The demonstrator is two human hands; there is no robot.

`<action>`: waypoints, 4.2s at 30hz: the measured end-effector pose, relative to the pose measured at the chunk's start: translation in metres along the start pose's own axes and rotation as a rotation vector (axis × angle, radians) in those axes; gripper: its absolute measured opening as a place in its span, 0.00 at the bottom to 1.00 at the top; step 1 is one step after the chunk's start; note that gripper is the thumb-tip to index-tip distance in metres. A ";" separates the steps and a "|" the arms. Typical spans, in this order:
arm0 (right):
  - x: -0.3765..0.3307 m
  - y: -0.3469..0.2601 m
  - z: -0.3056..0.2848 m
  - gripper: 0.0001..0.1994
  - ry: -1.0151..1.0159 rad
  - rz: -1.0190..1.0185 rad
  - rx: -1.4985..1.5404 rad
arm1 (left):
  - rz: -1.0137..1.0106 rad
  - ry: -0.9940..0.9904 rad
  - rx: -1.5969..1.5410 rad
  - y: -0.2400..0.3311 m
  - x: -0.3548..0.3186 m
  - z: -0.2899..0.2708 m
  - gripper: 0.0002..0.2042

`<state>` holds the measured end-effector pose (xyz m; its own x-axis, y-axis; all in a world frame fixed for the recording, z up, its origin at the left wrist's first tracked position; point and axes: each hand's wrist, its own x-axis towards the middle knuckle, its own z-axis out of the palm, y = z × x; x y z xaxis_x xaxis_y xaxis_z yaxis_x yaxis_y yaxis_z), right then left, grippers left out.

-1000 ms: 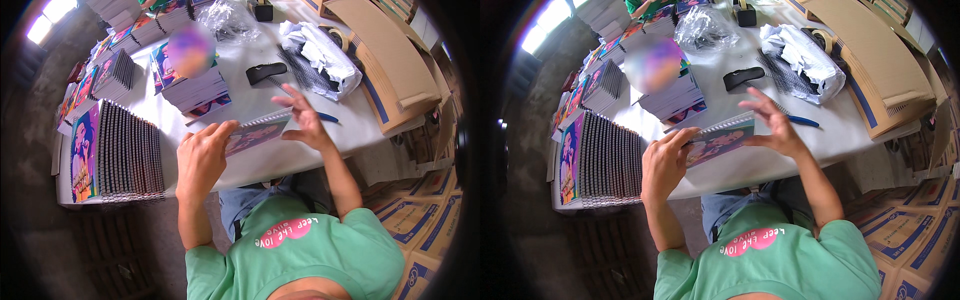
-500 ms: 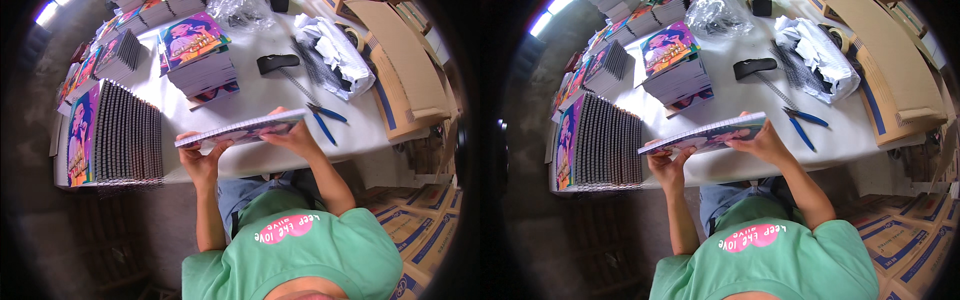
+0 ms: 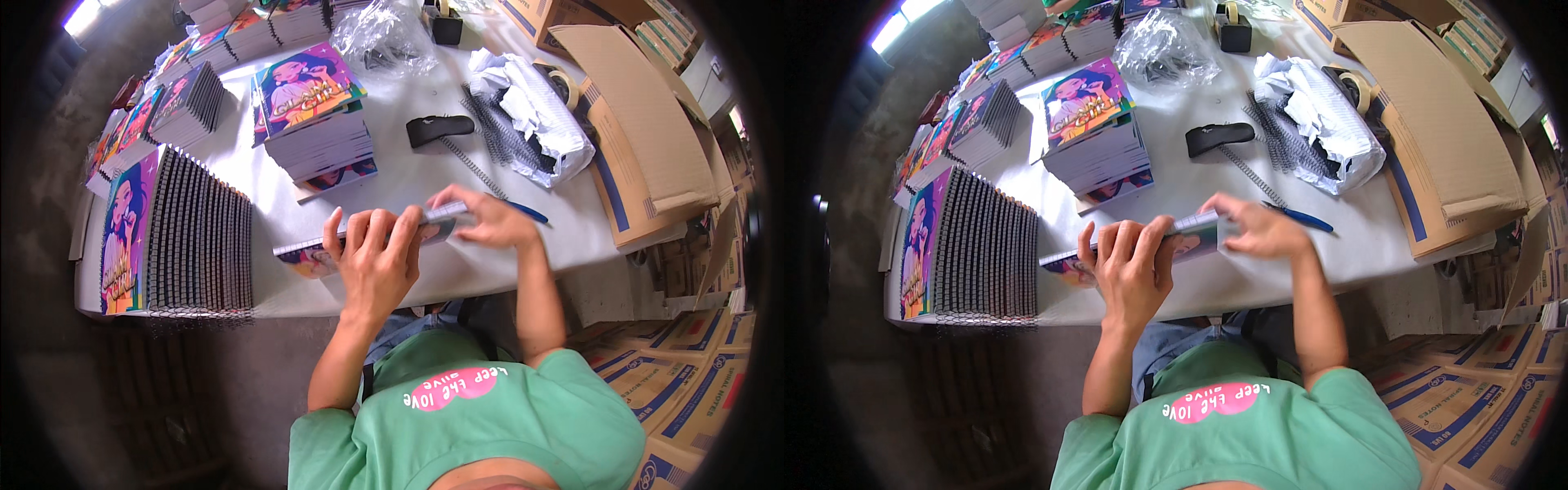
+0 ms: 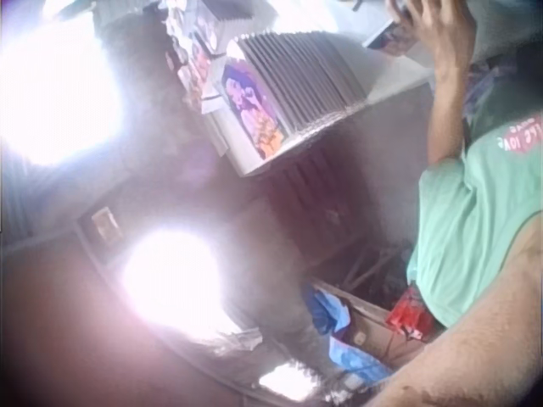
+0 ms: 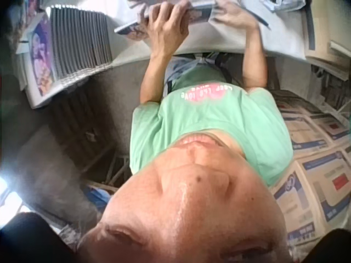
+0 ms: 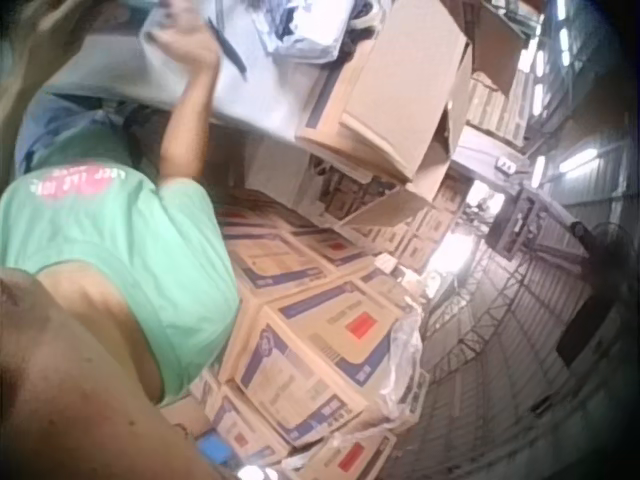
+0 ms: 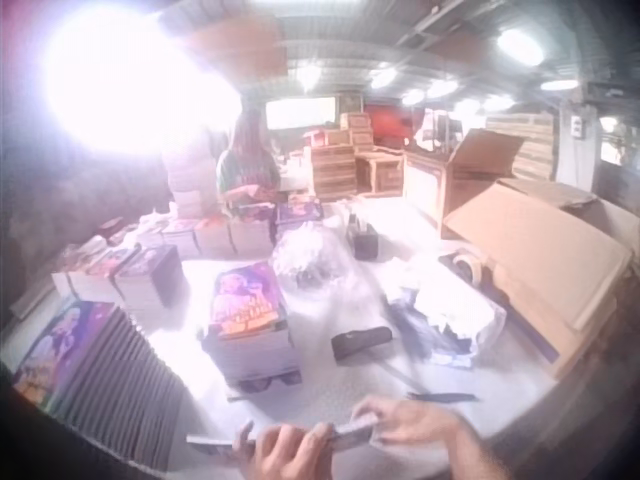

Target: The person trims the ends of a spiral coil on several notebooks using pliers and bends the wire tips inward by hand.

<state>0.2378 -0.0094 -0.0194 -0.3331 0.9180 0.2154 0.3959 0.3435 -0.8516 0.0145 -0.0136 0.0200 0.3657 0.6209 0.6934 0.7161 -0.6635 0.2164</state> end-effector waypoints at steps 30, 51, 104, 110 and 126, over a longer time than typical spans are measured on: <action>-0.025 -0.062 -0.098 0.18 -0.039 0.212 -0.412 | -0.063 0.357 -0.080 0.009 -0.004 0.065 0.28; -0.003 -0.079 -0.029 0.10 0.145 -0.075 -0.047 | -0.065 0.290 -0.022 0.010 -0.004 0.052 0.26; -0.007 -0.099 -0.025 0.13 0.207 -0.097 -0.481 | -0.137 0.205 -0.077 0.013 0.008 0.030 0.20; -0.016 -0.095 -0.028 0.12 0.216 -0.130 -0.472 | -0.090 0.144 0.024 0.002 -0.001 0.018 0.22; -0.003 -0.080 -0.023 0.14 0.104 -0.254 -0.398 | -0.200 0.103 -0.104 0.011 0.005 0.018 0.16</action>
<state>0.2272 -0.0353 0.0590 -0.3821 0.8033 0.4569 0.6166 0.5899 -0.5214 0.0350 -0.0095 0.0133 0.1564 0.7019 0.6949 0.7014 -0.5743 0.4222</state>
